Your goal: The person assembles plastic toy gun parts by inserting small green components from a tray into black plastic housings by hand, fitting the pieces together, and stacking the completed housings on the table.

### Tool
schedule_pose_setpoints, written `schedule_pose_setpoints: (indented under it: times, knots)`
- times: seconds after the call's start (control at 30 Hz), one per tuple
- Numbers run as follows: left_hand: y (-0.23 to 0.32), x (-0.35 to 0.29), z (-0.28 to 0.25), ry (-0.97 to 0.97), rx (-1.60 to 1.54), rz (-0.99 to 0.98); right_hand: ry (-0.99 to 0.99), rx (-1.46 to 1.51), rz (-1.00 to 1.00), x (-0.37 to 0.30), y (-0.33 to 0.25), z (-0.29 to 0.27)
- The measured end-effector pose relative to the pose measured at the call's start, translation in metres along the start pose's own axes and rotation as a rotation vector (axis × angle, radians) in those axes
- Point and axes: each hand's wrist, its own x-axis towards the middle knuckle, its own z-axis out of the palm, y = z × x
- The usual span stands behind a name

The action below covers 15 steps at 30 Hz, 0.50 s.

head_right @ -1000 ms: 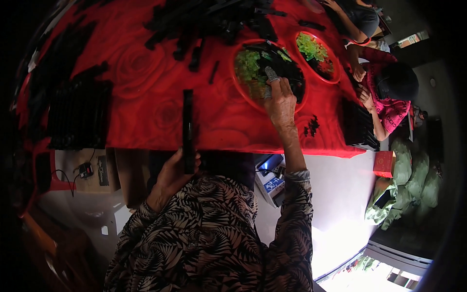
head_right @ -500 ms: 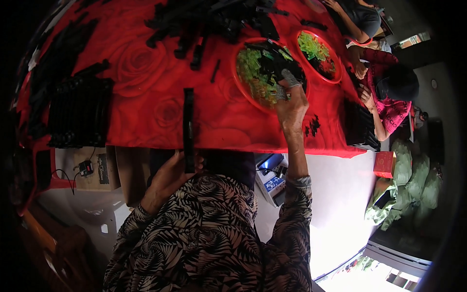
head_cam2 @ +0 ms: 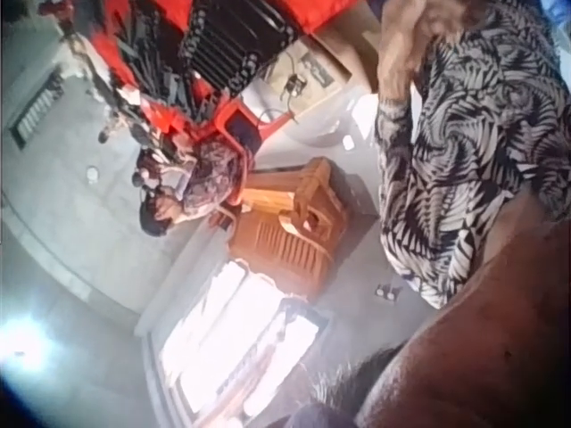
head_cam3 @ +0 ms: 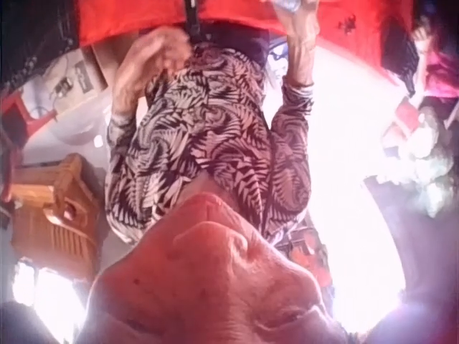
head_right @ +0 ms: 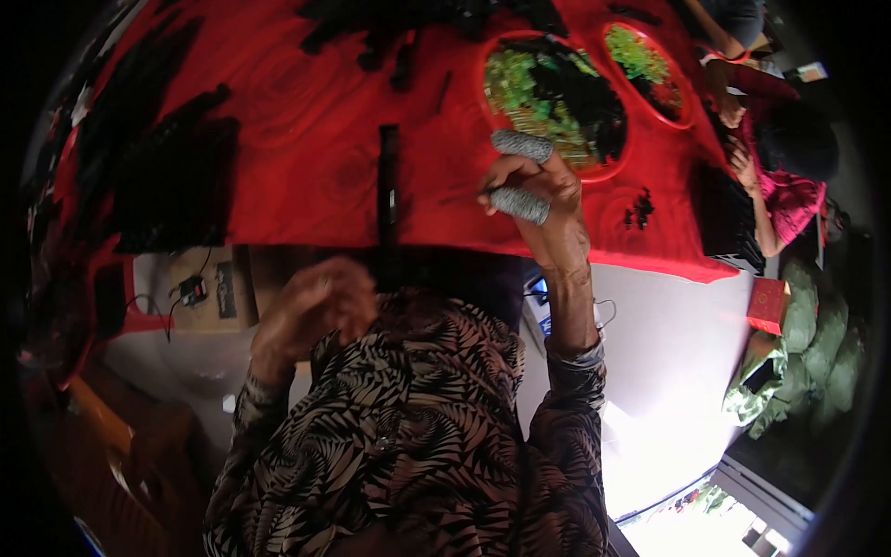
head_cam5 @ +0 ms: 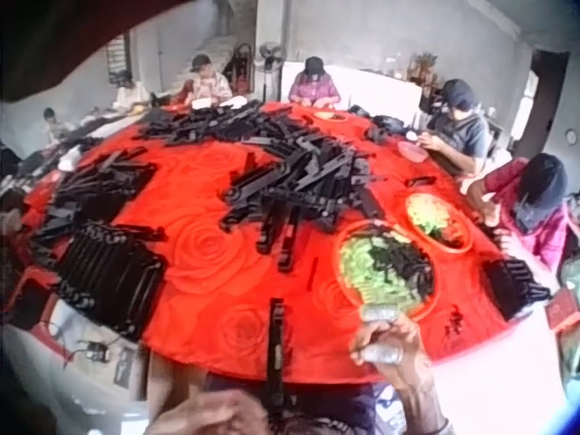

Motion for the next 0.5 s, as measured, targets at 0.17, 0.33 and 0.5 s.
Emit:
schedule_pose_setpoints:
  times: [0.17,0.33,0.5]
  knots:
    - [0.010,0.036,0.026,-0.058,-0.072,-0.075,-0.254,-0.238,0.172,-0.008,0.006,0.037]
    - [-0.001,0.038,0.019,-0.073,-0.082,-0.126,-0.346,-0.414,0.174,-0.008,0.014,0.045]
    - [-0.008,0.036,0.021,0.071,-0.053,-0.033,-0.284,-0.405,0.222,-0.015,0.016,0.047]
